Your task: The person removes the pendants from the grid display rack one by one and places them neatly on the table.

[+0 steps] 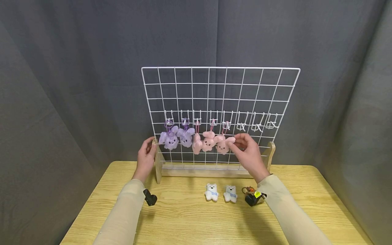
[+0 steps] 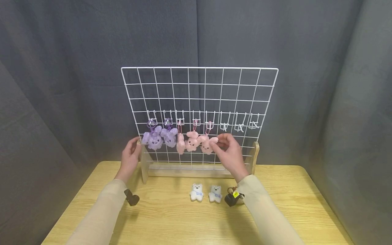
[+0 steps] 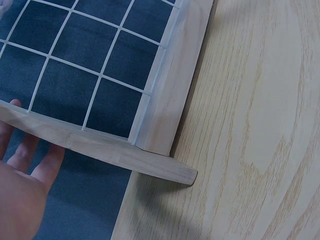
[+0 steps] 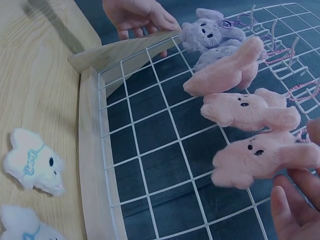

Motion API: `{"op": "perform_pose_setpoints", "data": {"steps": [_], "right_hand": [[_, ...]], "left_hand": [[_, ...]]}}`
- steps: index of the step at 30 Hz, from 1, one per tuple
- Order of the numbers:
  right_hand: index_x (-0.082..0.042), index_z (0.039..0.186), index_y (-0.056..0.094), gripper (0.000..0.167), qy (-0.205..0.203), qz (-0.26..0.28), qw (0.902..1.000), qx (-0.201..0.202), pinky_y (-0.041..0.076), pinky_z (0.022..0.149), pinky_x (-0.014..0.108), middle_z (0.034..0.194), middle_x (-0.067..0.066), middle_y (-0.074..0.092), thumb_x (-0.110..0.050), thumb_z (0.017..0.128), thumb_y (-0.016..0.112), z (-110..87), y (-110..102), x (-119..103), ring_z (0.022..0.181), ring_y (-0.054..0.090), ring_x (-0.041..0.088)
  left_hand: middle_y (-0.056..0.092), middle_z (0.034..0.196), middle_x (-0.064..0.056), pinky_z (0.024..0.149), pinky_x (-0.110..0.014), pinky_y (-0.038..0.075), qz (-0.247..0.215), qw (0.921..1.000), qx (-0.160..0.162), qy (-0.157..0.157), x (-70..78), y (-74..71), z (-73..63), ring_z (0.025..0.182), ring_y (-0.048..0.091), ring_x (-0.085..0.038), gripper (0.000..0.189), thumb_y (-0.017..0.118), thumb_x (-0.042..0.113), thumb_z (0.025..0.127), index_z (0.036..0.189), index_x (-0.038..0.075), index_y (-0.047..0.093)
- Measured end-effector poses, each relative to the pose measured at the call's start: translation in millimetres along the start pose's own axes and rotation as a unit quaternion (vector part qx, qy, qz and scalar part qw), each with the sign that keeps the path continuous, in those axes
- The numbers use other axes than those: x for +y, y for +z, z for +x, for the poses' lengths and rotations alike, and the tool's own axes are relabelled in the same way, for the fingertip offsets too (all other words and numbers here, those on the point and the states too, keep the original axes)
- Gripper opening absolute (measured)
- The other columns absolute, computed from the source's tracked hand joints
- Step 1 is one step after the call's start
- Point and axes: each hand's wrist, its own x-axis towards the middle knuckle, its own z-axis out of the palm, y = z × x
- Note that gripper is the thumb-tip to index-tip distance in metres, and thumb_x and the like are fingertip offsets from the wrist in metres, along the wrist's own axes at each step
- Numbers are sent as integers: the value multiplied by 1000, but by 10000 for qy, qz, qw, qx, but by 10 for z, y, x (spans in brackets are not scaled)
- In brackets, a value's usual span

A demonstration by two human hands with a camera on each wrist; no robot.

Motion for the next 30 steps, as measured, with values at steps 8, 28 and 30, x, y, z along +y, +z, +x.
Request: {"op": "perform_pose_setpoints", "data": {"steps": [8,28,30], "right_hand": [[-8,137,58,48,-20,55,9998,-214,54,87,31,130,10,71,-35,101,73,4,29,-46,119,65,28],[-10,145,59,46,-293,28,9979,-583,54,82,22,139,12,64,-29,104,69,40,77,-113,115,65,28],[-8,147,57,48,-351,-103,9976,-582,53,80,23,137,14,65,-27,104,68,49,81,-128,111,65,29]], "left_hand": [[62,140,-15,90,-24,47,0,10000,9,-15,-29,4,-4,126,58,-25,40,49,23,113,153,20,49],[62,140,-16,93,-27,47,9,9999,39,104,-43,-7,17,127,59,-26,38,50,23,113,152,19,50],[62,140,-15,93,-28,48,22,9999,38,97,-37,-6,16,126,58,-26,39,49,23,113,152,19,50]]}}
